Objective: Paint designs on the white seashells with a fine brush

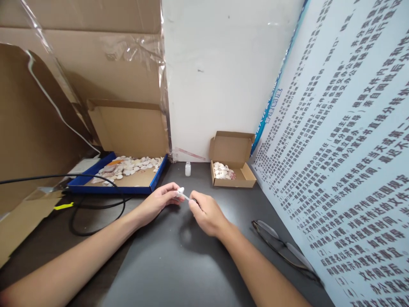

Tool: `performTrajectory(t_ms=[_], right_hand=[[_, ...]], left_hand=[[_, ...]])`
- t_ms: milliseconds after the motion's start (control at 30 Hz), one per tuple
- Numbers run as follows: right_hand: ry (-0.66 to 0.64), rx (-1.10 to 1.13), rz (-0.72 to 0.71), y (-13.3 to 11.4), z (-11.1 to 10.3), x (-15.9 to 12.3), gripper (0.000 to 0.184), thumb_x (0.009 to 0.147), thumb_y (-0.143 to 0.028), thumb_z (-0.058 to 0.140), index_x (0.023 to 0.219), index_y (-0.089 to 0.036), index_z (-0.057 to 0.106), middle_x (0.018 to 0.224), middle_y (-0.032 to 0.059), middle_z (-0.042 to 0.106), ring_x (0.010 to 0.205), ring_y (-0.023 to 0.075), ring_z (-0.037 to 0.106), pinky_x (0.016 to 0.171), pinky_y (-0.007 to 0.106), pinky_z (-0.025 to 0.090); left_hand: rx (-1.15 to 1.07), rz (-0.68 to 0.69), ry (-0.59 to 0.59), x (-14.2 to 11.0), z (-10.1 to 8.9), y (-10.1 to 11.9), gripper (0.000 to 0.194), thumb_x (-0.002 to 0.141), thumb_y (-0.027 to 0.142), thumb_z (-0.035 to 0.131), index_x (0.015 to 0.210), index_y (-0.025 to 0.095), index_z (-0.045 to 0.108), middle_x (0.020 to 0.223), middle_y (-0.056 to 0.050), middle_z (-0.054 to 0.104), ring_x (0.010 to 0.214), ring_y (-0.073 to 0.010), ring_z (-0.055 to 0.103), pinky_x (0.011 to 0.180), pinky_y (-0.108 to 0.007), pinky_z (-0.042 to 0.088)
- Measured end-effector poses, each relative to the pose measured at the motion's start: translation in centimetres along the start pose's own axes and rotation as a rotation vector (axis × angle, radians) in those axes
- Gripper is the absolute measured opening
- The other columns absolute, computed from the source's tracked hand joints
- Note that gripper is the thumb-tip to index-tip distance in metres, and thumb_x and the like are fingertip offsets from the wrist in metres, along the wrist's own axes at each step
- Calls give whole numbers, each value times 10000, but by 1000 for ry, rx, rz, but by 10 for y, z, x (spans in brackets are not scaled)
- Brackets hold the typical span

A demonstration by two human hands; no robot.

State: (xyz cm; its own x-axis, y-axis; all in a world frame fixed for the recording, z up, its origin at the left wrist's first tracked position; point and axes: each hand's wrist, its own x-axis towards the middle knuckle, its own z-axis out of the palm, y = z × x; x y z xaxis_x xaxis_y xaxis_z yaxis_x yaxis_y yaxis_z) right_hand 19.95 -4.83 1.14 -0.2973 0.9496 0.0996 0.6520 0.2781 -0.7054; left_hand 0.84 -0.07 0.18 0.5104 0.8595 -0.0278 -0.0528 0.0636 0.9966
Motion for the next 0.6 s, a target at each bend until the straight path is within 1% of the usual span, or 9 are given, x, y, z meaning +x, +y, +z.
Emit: performTrajectory(t_ms=[67,133,233,267,333,433,467,600], right_hand=[[-15,-15,34,-1,4,0,444,921,-430,259,783,-66,474,726,21,534,646,-12,377,627,89,216],[41,-50,103,-1,5,1,446,917,-441,272,768,-66,462,697,19,518,619,-14,355,603,99,184],[143,-68,182,0,3,3,476,911,-470,274,730,-59,432,647,19,486,586,-15,328,578,113,154],[158,-59,187,0,3,3,494,909,-483,271,715,-55,421,636,19,477,580,-16,323,574,115,153],[147,-21,164,0,3,3,529,900,-516,270,693,-50,412,626,20,466,580,-18,322,569,111,165],[84,51,106,0,6,3,581,884,-572,272,683,-48,423,623,19,458,587,-21,335,569,104,194],[82,68,101,1,7,2,596,881,-588,268,682,-48,423,622,19,457,588,-21,338,569,103,202],[153,120,126,5,10,3,622,882,-618,240,680,-52,401,614,20,453,577,-20,360,567,99,234]], left_hand=[[23,10,-2,1,0,-2,211,830,354,583,862,160,505,846,-40,649,828,-141,586,809,-279,436],[86,47,-7,2,0,-3,233,831,373,583,849,155,503,793,-20,614,764,-124,554,769,-262,426],[198,103,10,2,-1,-3,289,839,426,580,818,151,497,695,24,501,649,-95,452,650,-229,374],[223,116,22,3,-1,-3,304,841,444,574,811,152,493,675,35,458,621,-89,414,614,-224,348],[259,139,40,3,-2,-3,325,846,468,560,808,154,487,668,44,407,595,-85,364,570,-221,312],[284,175,35,3,-3,-4,318,840,460,557,806,155,473,686,42,402,601,-86,356,559,-220,310],[289,184,28,4,-3,-5,309,837,450,557,808,156,470,694,40,405,605,-87,359,560,-219,315],[311,178,7,5,-5,-10,284,846,431,537,816,157,466,697,40,405,596,-86,359,551,-217,316]])
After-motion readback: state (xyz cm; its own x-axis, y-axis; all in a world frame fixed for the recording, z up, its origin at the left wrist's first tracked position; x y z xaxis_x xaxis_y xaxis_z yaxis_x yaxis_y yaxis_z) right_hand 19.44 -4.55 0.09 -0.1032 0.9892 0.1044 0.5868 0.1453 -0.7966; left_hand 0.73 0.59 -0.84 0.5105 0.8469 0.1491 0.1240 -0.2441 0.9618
